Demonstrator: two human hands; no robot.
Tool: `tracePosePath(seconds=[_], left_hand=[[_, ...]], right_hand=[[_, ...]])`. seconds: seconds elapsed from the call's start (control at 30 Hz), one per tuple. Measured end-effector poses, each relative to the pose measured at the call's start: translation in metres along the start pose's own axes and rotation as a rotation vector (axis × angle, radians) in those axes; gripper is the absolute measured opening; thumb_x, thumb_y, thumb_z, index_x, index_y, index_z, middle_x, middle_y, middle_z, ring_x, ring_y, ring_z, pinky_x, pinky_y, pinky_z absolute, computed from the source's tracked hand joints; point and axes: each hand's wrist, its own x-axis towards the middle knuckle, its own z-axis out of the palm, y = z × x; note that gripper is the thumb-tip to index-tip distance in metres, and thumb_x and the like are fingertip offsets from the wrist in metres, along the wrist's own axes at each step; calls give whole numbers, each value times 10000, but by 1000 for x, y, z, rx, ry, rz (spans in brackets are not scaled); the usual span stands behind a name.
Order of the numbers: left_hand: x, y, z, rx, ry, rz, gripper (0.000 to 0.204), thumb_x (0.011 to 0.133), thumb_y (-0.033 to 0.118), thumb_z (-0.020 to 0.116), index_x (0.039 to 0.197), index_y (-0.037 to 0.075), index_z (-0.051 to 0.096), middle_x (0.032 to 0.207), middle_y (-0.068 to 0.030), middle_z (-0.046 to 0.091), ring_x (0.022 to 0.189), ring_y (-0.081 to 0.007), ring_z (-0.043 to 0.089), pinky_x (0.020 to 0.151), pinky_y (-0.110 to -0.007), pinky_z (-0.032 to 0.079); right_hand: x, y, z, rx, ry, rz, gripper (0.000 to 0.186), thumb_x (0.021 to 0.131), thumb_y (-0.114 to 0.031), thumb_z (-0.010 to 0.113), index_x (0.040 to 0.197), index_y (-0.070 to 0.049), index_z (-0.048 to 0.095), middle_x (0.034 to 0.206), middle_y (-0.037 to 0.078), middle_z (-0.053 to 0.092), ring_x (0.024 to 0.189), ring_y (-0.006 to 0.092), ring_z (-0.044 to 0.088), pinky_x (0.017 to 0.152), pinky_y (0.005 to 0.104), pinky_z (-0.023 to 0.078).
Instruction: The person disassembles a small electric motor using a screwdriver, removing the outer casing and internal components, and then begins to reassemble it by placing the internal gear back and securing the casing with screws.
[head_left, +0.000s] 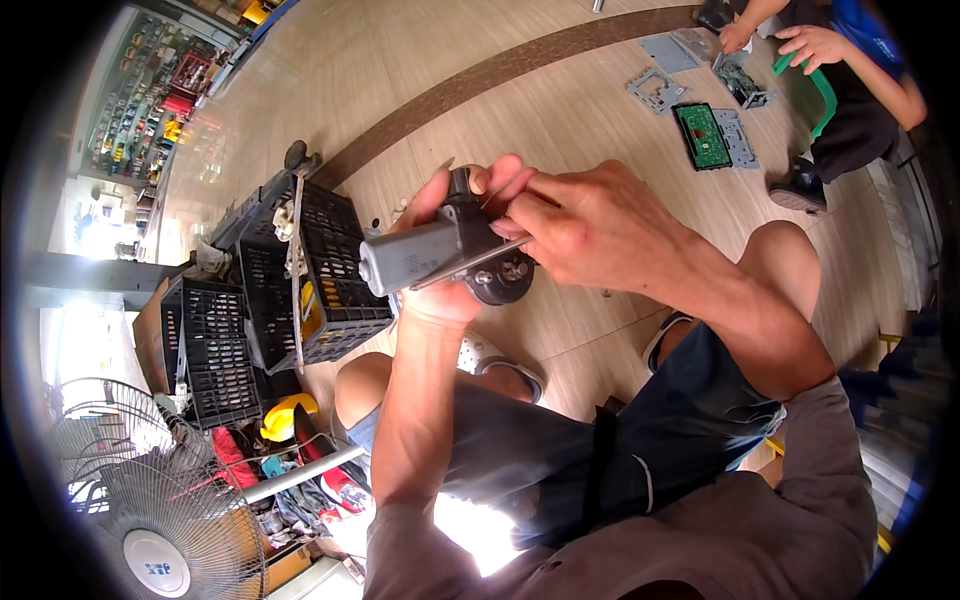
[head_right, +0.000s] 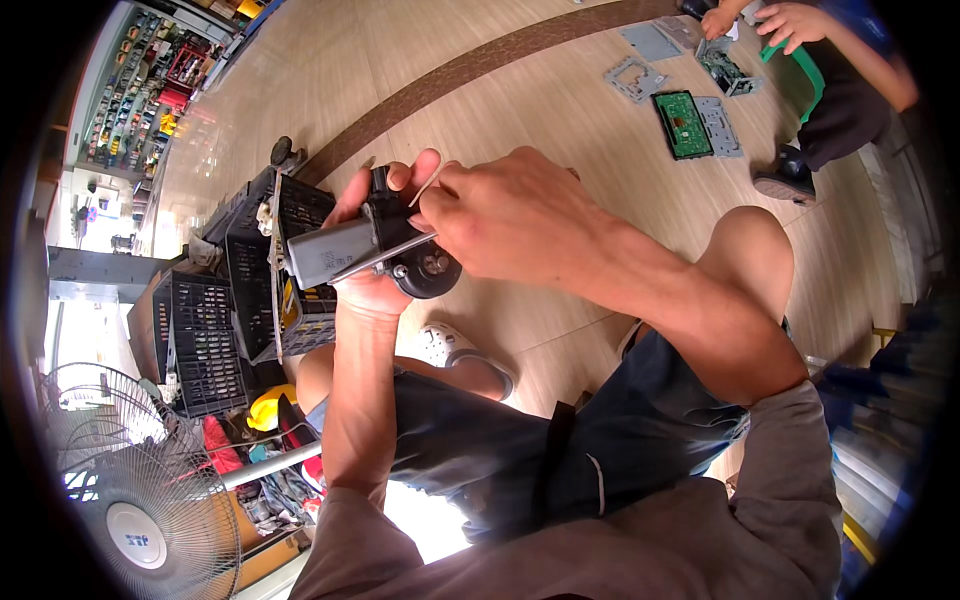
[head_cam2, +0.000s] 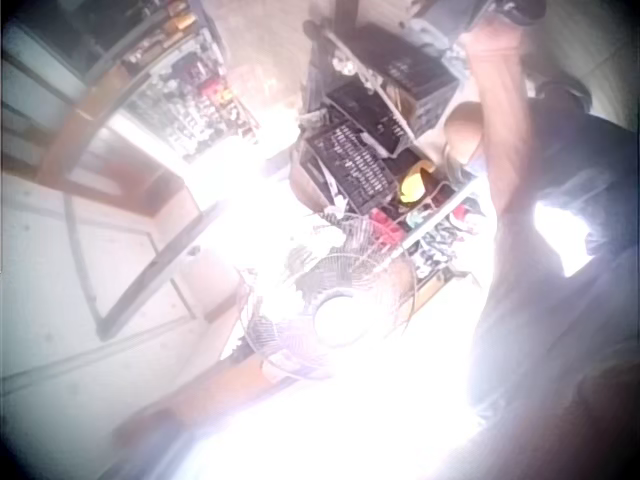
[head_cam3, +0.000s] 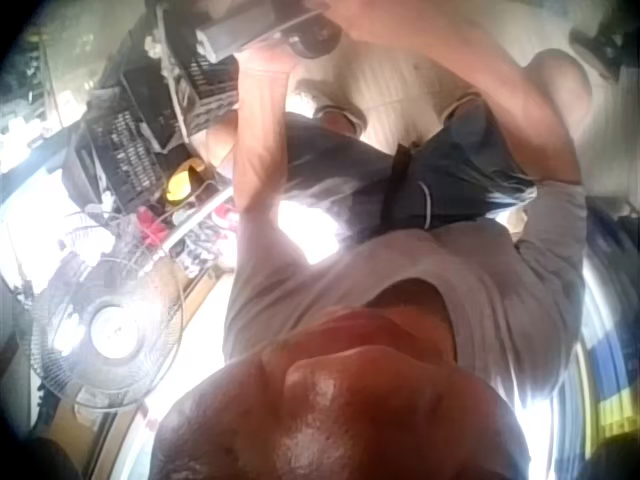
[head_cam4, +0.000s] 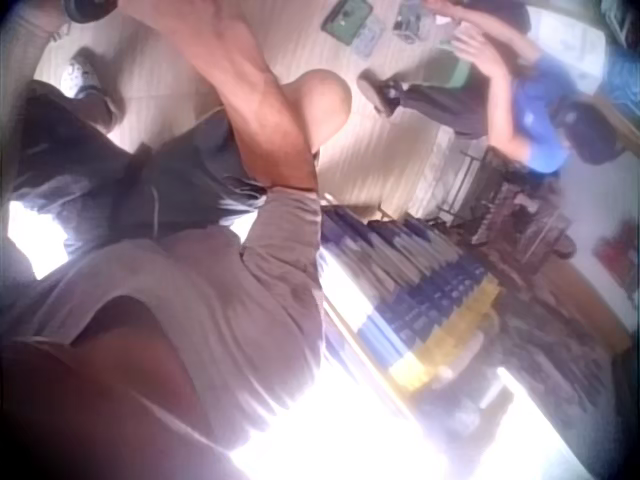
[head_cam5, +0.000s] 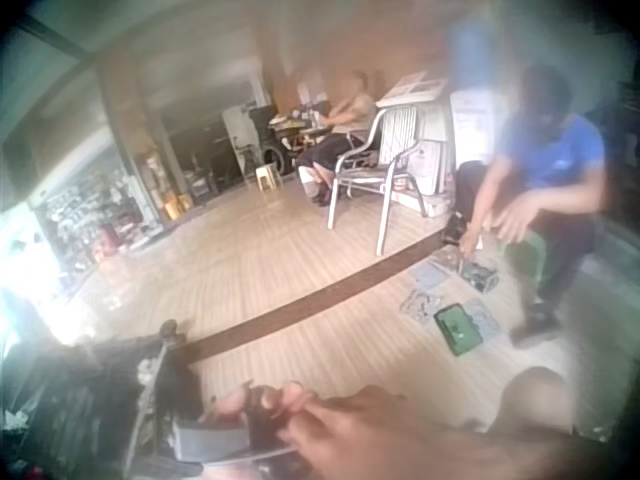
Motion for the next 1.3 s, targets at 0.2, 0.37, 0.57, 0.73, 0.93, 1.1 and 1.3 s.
tracePosePath(seconds=[0.2, 0.37, 0.57, 0.73, 0.93, 1.1, 1.3], left_hand=[[-1, 3, 3, -1, -75, -35, 381, 1005, 334, 465, 1056, 8, 657, 1311, -161, 627, 1310, -294, 515, 963, -397, 475], [-3, 1, 3, 22, -8, 4, 389, 1009, 336, 454, 1057, 7, 657, 1299, -167, 633, 1288, -302, 533, 975, -417, 488], [-2, 3, 2, -24, -102, -32, 389, 1004, 332, 462, 1050, 3, 665, 1300, -170, 632, 1279, -306, 542, 1003, -422, 476], [-3, 2, 3, -5, -31, -14, 375, 1002, 321, 473, 1048, 2, 665, 1296, -176, 633, 1254, -303, 558, 976, -419, 498], [-1, 3, 4, -11, -93, -41, 372, 1003, 314, 477, 1049, -4, 666, 1294, -178, 634, 1255, -301, 561, 982, -421, 497], [-1, 1, 2, -34, -76, -45, 371, 1005, 314, 476, 1045, -4, 664, 1281, -178, 641, 1241, -301, 570, 987, -419, 499], [0, 2, 3, -55, -108, -64, 366, 1006, 308, 473, 1046, -7, 655, 1278, -178, 643, 1254, -308, 565, 1020, -435, 481]], right_hand=[[2, -2, -1, 66, 63, 7, 203, 854, -166, 662, 736, -9, 612, 733, 70, 610, 569, 248, 633, 464, 384, 497], [1, -1, -4, 35, -12, -10, 168, 830, -156, 672, 771, -13, 609, 770, 66, 614, 574, 249, 634, 472, 383, 502], [2, -1, -2, 70, 58, -16, 148, 835, -150, 673, 774, -29, 612, 791, 54, 608, 571, 245, 630, 479, 377, 506], [0, 3, -5, 63, -10, -16, 125, 827, -151, 688, 832, -38, 634, 804, 42, 616, 575, 241, 632, 480, 370, 506], [1, 2, -1, 105, 75, -2, 140, 817, -153, 702, 845, -27, 647, 769, 48, 635, 566, 243, 631, 472, 358, 498], [0, 5, -2, 103, 23, -16, 138, 814, -146, 701, 859, -25, 654, 718, 54, 633, 559, 248, 630, 469, 355, 495], [2, 2, -2, 133, 117, -36, 139, 810, -148, 701, 837, -21, 650, 708, 65, 630, 566, 245, 634, 475, 359, 500]])
